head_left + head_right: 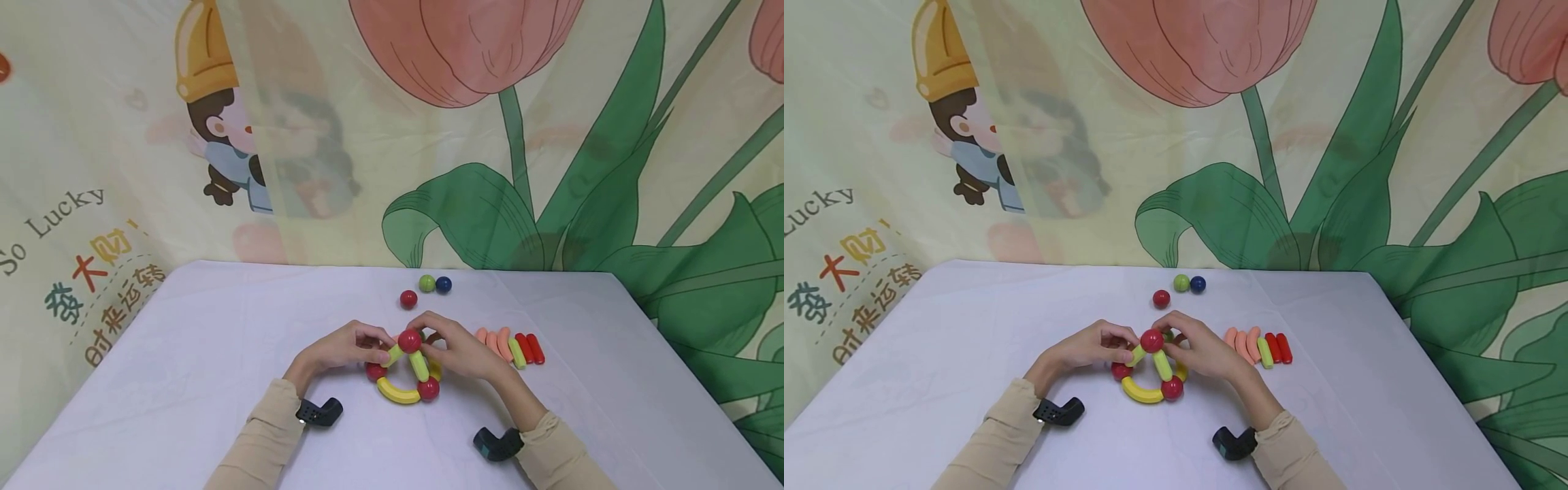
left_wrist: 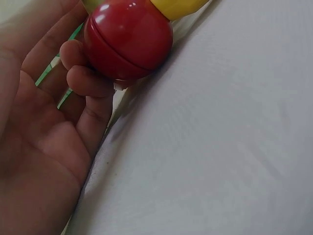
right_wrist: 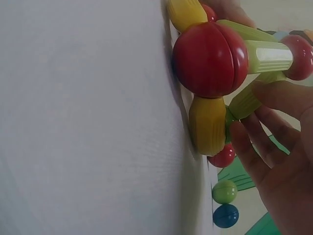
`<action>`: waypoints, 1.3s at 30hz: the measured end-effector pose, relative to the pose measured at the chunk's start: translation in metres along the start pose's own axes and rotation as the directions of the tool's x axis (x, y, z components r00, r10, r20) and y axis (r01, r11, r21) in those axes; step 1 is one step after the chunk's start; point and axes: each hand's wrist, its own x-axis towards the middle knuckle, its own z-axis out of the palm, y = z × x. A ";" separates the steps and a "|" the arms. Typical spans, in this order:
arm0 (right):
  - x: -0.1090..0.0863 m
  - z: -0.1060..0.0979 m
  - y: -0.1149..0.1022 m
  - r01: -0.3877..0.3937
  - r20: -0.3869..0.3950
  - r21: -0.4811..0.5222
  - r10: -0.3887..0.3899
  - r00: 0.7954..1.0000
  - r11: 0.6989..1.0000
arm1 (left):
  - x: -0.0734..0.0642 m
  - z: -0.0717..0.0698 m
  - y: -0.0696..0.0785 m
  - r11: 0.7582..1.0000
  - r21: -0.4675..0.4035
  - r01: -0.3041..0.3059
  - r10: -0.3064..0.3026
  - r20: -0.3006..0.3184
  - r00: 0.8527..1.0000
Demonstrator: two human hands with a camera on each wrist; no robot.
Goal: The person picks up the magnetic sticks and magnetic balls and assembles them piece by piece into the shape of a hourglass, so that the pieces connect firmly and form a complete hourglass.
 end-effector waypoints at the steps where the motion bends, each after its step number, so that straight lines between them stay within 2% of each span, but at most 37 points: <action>1: 0.000 0.000 0.000 0.000 0.002 0.000 0.000 1.000 1.000 | 0.000 0.000 0.000 1.000 -0.001 0.002 -0.002 0.000 1.000; 8: -0.005 -0.005 0.000 -0.022 -0.016 -0.022 0.021 1.000 1.000 | 0.000 -0.001 -0.001 1.000 0.022 -0.009 0.009 -0.003 1.000; 13: -0.013 -0.016 0.002 -0.062 -0.038 -0.055 0.060 0.997 0.997 | 0.002 0.000 0.000 1.000 0.021 0.022 -0.020 -0.074 0.997; 16: -0.018 -0.026 0.006 -0.101 -0.042 -0.074 0.098 0.994 0.992 | 0.005 0.004 0.003 0.997 0.035 0.064 -0.058 -0.159 0.986; 19: -0.025 -0.039 0.010 -0.160 -0.036 -0.048 0.158 0.987 0.986 | 0.010 0.011 0.005 0.986 0.124 0.108 -0.075 -0.249 0.966; 23: -0.036 -0.057 0.018 -0.222 -0.057 -0.054 0.219 0.974 0.974 | 0.014 0.018 0.009 0.945 0.286 0.161 -0.064 -0.322 0.945; 26: -0.045 -0.069 0.026 -0.250 -0.092 -0.102 0.241 0.966 0.963 | 0.014 0.020 0.011 0.917 0.348 0.194 -0.069 -0.340 0.938; 32: -0.061 -0.089 0.038 -0.312 -0.125 -0.131 0.297 0.947 0.941 | 0.014 0.022 0.015 0.907 0.346 0.241 -0.107 -0.365 0.925; 39: -0.073 -0.101 0.044 -0.381 -0.172 -0.164 0.354 0.919 0.910 | 0.014 0.021 0.014 0.910 0.308 0.276 -0.147 -0.382 0.912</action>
